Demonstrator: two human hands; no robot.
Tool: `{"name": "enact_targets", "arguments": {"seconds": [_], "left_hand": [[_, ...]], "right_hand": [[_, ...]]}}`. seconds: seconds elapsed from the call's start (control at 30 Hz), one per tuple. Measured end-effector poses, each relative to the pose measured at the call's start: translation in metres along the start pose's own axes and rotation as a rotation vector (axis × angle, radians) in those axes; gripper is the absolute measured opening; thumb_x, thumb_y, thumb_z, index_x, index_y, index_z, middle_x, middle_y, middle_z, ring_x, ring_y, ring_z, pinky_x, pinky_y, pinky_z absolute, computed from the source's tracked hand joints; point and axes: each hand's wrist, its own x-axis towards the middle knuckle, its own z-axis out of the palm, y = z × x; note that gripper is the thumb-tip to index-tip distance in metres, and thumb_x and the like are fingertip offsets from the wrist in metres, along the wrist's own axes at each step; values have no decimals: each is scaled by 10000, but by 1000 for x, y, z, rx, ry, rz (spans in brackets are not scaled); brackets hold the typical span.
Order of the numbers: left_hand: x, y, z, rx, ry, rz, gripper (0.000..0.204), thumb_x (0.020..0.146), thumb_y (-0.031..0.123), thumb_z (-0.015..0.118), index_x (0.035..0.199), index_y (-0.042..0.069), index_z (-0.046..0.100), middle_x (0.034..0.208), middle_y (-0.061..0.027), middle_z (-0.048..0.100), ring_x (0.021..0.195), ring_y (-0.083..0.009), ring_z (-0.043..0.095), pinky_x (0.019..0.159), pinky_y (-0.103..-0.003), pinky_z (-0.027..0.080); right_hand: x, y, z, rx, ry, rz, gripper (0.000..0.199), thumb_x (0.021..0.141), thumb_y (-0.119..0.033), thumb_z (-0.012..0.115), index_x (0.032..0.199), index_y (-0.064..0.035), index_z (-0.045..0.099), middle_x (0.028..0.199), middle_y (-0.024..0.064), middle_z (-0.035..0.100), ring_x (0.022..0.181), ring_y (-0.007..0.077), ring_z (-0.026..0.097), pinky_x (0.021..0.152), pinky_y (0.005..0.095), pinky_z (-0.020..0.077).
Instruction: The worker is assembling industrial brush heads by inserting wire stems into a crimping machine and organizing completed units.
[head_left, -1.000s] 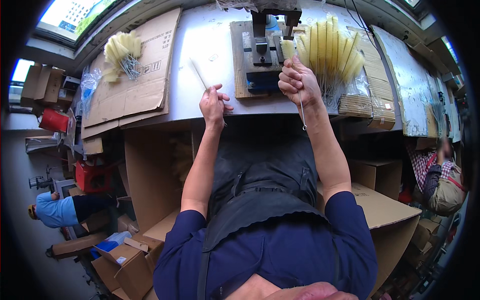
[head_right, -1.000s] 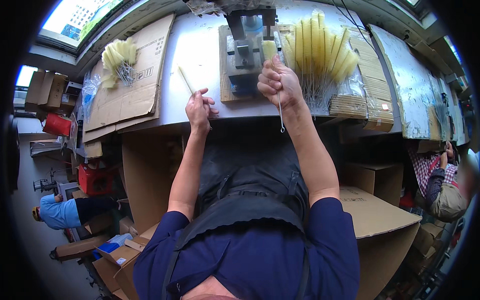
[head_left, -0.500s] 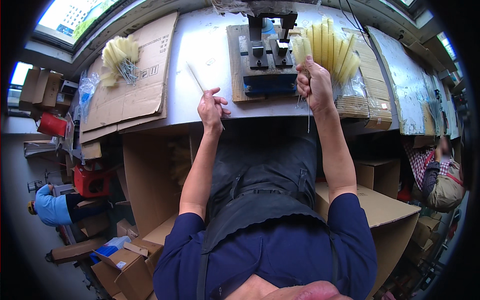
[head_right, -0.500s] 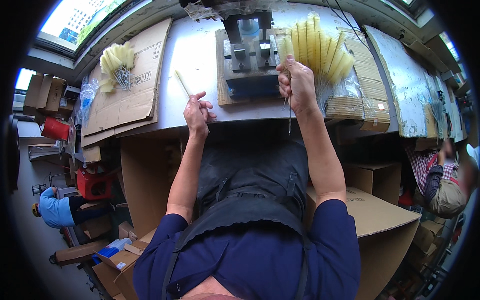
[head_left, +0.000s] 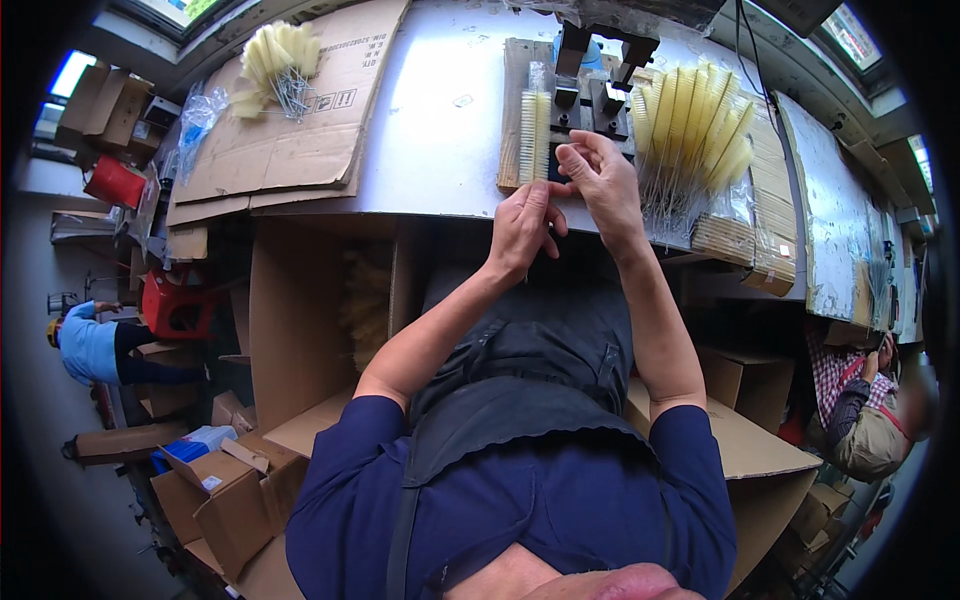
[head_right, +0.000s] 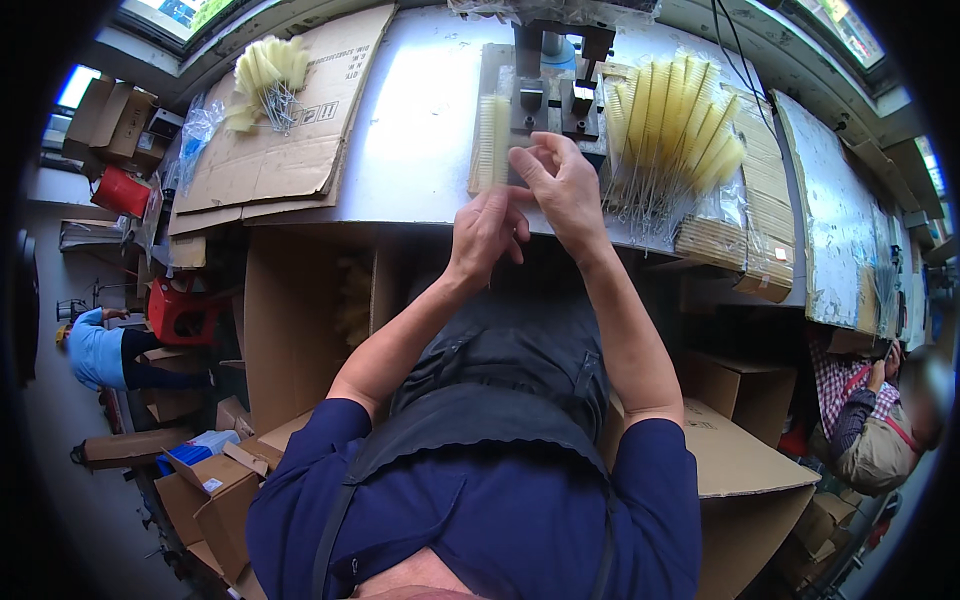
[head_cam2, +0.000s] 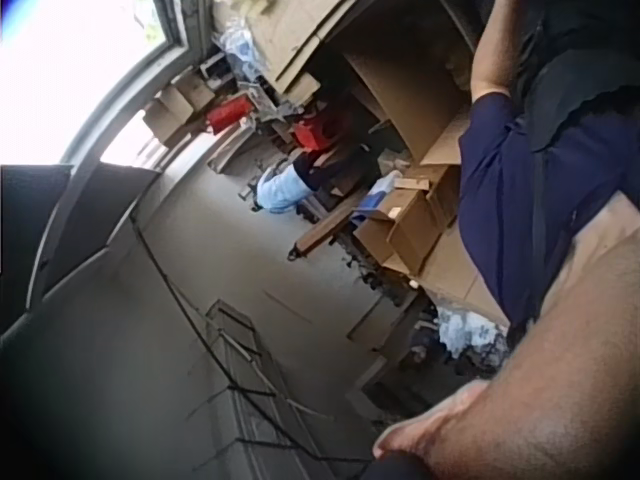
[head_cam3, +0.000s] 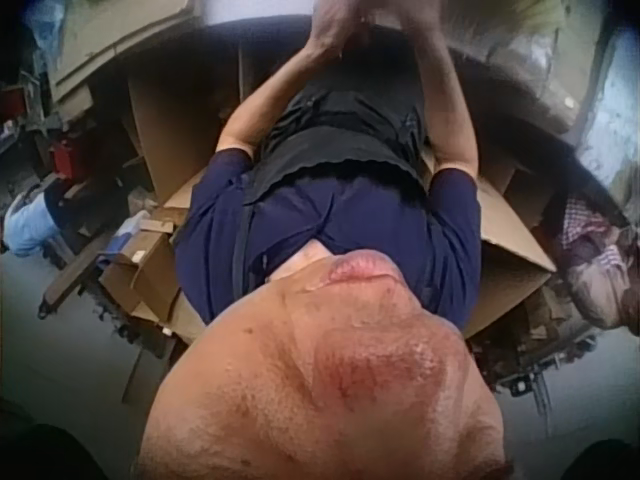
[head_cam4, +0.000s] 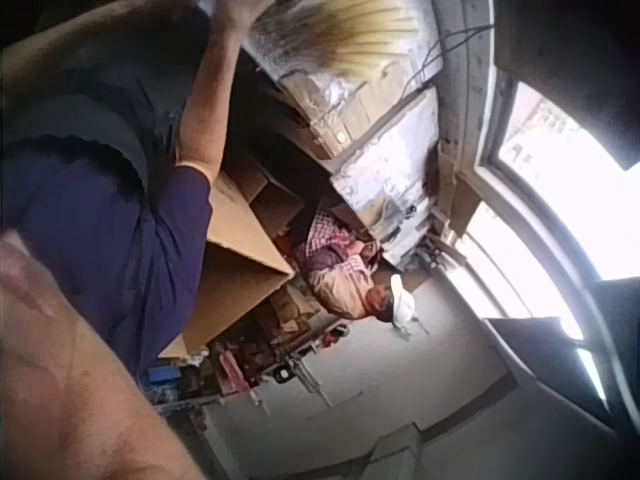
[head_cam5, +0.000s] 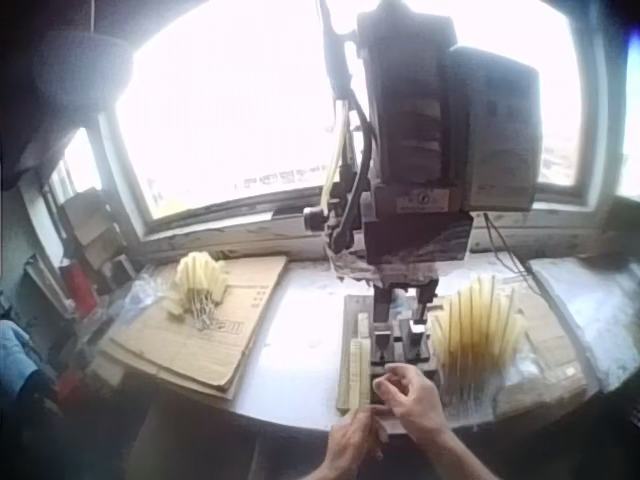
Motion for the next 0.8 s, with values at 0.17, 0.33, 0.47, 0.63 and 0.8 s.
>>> {"name": "enact_targets", "arguments": {"seconds": [0.17,0.33,0.47,0.63,0.8], "left_hand": [[-14,-3,1,96,-76,17,461,1070,402,359,935,20,578,719,-76,628,474,-110,558,396,-259,478],[-19,12,-13,89,-67,40,538,1074,427,332,1091,-24,625,803,-79,654,544,-90,576,514,-199,474],[-14,10,-31,61,-34,0,582,1070,463,303,1184,-23,602,838,-93,635,601,-124,588,579,-234,519],[-11,5,-37,60,-32,-7,583,1068,467,307,1182,-24,599,832,-98,636,600,-117,586,582,-244,534],[-8,6,-41,17,43,24,546,1073,440,324,1159,-20,606,799,-77,645,558,-98,576,536,-208,484]], "right_hand": [[8,4,29,341,-209,282,351,997,-325,594,1047,22,595,753,45,619,616,105,592,582,244,511],[26,-3,20,655,-54,402,315,1026,-297,538,1019,15,579,647,-9,499,450,61,437,453,218,404],[37,-7,20,659,-3,441,305,1025,-288,534,1018,14,571,640,-12,483,444,53,412,439,216,370],[42,-10,22,659,6,468,361,1021,-324,532,1069,31,576,706,30,567,469,90,476,468,251,449],[51,-9,17,710,-39,517,588,1042,-480,363,1211,55,540,972,155,684,676,192,653,564,323,561]]}}
